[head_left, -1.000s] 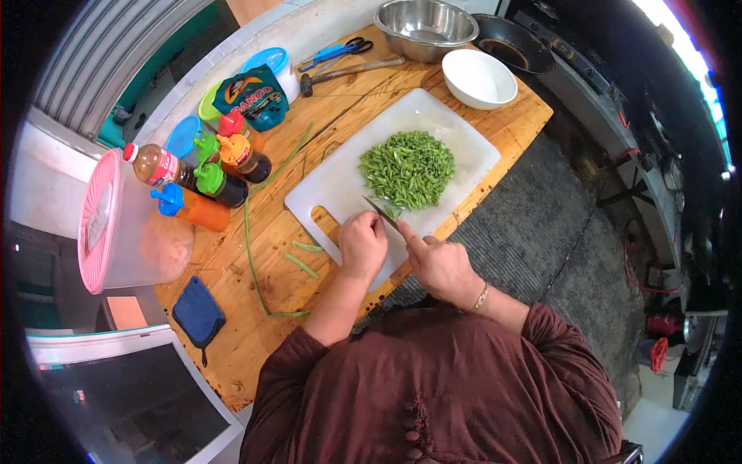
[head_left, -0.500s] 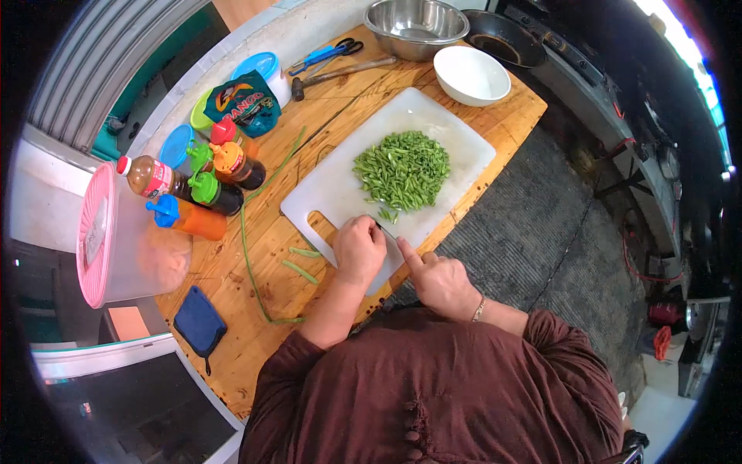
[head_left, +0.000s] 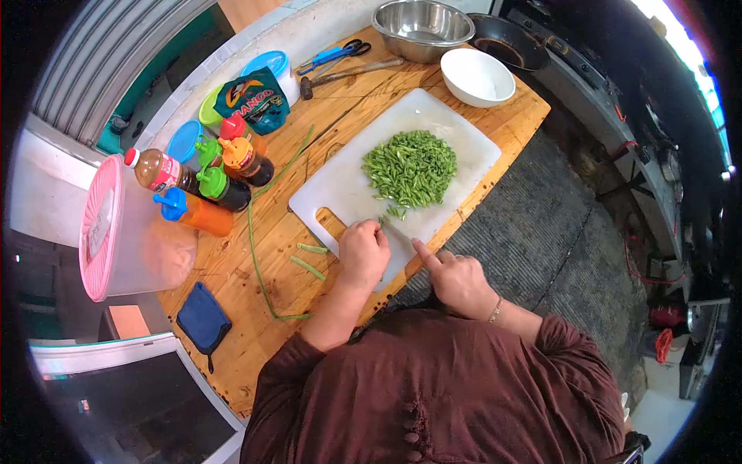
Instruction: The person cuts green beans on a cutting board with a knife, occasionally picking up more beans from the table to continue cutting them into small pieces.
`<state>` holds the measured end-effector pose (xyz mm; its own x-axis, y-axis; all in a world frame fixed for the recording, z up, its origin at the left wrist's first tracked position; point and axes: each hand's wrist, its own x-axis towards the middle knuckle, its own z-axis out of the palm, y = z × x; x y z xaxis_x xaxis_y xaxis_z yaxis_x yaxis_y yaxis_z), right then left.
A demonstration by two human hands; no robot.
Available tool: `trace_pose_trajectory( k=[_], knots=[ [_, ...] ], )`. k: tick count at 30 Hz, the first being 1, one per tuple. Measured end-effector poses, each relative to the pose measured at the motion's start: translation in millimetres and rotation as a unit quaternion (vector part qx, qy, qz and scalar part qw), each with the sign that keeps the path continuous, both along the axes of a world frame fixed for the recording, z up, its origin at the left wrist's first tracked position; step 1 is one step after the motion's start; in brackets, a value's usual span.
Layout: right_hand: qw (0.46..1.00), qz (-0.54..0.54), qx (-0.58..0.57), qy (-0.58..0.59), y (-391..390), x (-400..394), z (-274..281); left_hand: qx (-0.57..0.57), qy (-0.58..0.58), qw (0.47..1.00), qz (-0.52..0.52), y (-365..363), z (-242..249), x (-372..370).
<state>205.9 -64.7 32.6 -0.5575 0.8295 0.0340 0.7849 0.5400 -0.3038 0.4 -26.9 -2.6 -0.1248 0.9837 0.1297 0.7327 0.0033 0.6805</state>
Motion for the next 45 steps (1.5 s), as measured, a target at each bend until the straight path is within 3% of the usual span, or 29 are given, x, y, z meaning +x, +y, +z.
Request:
trace_pose_trajectory(
  k=[8, 18, 24, 27, 36, 45],
  knots=[
    [0.999, -0.032, 0.006, 0.022, 39, -2, -3, 0.046, -0.028, 0.998, -0.019, 3, 2, 15],
    [0.998, -0.010, -0.064, 0.025, 9, 10, -3, 0.049, -0.033, 0.997, 0.045, 8, -6, 30],
    [0.999, 0.014, -0.045, 0.022, 26, -2, -16, 0.111, 0.065, 0.990, 0.055, 3, -7, 42],
    [0.998, 0.026, -0.052, 0.012, 45, -12, -16, 0.067, 0.097, 0.992, 0.046, -6, 4, 47],
    [0.997, 0.050, -0.048, 0.014, 59, 25, -18, 0.078, -0.057, 0.982, 0.163, -7, -14, 53],
    [0.995, 0.087, -0.045, -0.017, 37, 33, -13, 0.064, -0.019, 0.980, 0.186, 0, -8, 60]
  ],
)
